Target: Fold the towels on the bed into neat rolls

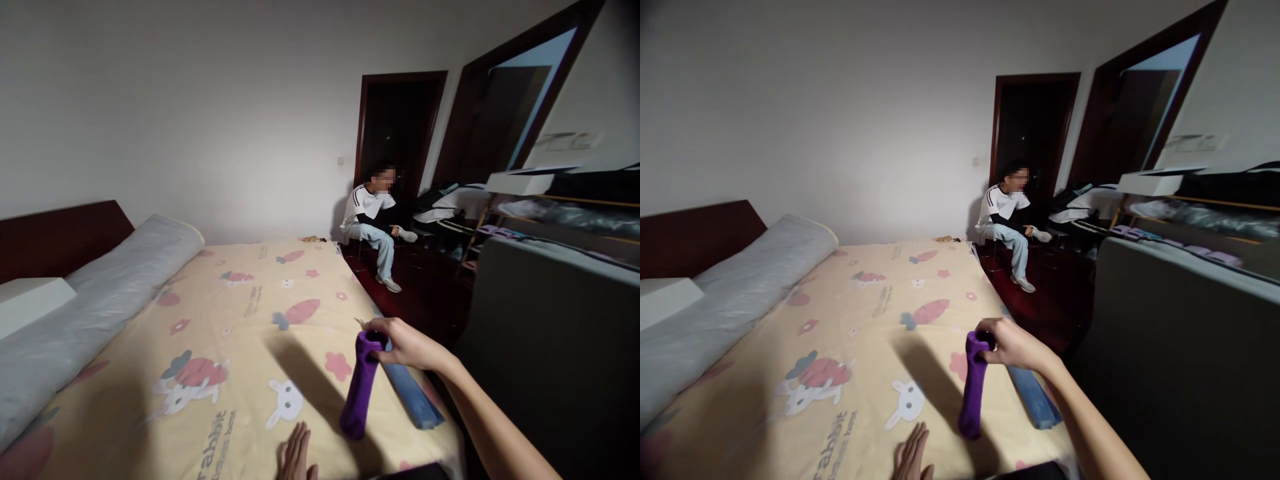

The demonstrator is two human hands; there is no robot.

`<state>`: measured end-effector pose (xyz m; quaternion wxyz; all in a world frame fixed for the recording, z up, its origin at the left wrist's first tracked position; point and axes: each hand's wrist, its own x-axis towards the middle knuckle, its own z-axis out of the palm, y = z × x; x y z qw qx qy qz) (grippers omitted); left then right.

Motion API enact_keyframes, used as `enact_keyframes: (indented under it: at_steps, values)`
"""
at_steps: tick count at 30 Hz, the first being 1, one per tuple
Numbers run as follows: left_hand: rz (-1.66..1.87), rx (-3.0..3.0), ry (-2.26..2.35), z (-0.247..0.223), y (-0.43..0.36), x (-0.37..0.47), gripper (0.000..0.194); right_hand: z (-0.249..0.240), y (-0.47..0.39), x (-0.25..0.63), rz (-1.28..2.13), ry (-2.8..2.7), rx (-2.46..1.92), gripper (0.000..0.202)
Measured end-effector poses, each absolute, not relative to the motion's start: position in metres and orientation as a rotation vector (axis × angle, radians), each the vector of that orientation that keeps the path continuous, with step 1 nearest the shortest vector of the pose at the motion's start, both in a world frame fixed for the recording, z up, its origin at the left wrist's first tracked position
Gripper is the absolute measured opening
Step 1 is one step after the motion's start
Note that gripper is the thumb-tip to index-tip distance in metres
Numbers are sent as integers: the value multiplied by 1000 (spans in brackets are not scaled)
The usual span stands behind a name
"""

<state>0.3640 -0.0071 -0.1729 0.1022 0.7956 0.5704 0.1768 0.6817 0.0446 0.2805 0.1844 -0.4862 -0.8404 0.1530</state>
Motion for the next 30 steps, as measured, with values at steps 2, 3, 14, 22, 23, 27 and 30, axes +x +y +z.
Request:
enact_keyframes:
  at_steps: [2, 3, 14, 22, 23, 27, 30]
  values:
    - [566, 2429, 1683, -183, -9, 355, 70, 270, 53, 695, 408, -2381, -1416, 31]
    - [565, 2454, 1664, -186, -10, 353, 69, 264, 60, 700, 391, -2387, -1446, 32]
    - [303, 2354, 1606, -177, -5, 349, 67, 269, 159, 750, 115, -2186, -1646, 33]
    - [544, 2429, 1871, -194, -14, 368, 61, 175, 125, 762, -148, -2181, -1583, 41]
    - [582, 2465, 1875, -195, -15, 367, 62, 147, 113, 762, -146, -2218, -1640, 44]
    - [662, 2651, 1734, -191, -14, 358, 73, 45, 57, 755, -18, -2359, -1781, 46]
    - [711, 2706, 1710, -187, -14, 354, 75, 5, 27, 749, 65, -2410, -1860, 53]
